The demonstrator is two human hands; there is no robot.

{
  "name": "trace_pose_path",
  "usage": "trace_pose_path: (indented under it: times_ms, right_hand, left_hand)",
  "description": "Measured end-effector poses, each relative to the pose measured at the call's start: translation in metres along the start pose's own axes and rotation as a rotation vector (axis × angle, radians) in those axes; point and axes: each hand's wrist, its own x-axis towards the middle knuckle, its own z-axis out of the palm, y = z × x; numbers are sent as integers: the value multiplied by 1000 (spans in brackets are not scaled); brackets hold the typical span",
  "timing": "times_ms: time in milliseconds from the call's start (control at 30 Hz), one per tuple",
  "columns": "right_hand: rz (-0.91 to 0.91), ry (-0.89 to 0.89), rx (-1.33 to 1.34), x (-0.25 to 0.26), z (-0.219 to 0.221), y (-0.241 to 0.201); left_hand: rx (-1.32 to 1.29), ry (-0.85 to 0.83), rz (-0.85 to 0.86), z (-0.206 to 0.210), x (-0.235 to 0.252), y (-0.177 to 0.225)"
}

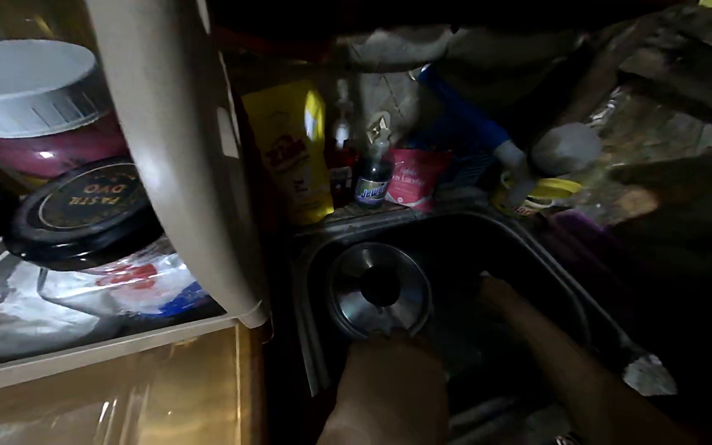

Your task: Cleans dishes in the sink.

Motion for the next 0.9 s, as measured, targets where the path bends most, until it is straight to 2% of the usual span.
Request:
trace_pose_path:
  times_ms: [133, 267, 300, 367, 500, 567, 633, 800, 900]
  right_hand:
    - [96, -192, -86, 5, 33, 20]
    - [-119, -267, -103, -13, 47, 7]
    - [-138, -272, -63, -23, 50, -2]
    - [-110, -425, 11, -55, 43, -34]
    - [-364, -530, -6, -105, 45, -68]
    - [-411, -576, -55, -111, 42, -80]
    - [-395, -539, -72, -103, 40, -81]
    - [-101, -361, 46, -53, 15, -62]
    - [-80, -233, 125, -37, 16, -57]
  left_hand:
    - [35, -186, -105, -22, -2, 12]
    - [77, 23, 9, 7, 5, -9]
    - [71, 19, 8, 8, 5, -10]
    - [80, 24, -9, 8, 4, -9]
    - [89, 7, 10, 7, 5, -10]
    - [92, 10, 12, 7, 5, -11]
    - [82, -6, -13, 6, 5, -9]
    - [75, -27, -54, 5, 6, -4]
    - [77, -60, -41, 3, 8, -5]
